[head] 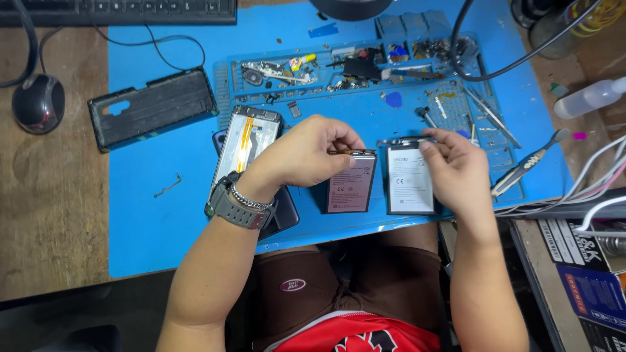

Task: Reassembling a mobile phone by installing batteries and the motherboard onto the frame.

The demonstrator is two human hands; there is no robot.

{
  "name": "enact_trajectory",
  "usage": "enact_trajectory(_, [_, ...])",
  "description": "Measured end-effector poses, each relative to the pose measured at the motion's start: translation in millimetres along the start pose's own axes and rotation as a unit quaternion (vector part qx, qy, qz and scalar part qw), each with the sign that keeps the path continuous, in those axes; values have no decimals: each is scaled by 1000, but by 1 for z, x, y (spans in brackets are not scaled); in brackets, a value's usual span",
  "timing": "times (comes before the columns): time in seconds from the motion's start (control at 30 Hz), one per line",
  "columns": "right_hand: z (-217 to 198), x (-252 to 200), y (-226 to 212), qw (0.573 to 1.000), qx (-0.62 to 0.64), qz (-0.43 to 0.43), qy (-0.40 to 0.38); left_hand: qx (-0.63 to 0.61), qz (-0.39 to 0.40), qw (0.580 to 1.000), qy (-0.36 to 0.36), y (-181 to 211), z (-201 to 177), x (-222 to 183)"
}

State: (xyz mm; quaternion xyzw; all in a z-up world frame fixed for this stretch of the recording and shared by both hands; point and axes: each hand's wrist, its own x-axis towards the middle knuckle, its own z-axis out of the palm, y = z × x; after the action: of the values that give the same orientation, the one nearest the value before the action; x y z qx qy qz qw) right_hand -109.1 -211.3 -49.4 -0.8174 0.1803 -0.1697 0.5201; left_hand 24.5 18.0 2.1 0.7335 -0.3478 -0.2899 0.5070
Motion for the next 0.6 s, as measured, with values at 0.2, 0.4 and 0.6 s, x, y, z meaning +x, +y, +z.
enact_trajectory(0.2, [4,-17,-20,961,-137,-216,104,-89,41,995,1,-7,1,1])
enact_trajectory(0.4, [39,-38,-27,974,201,-35,-98,-149,74,986,-15,-9,7,3])
enact_trajectory(0.6, [26,-47,-54,978,160,-56,-122,-178,61,981,-35,-19,10,1])
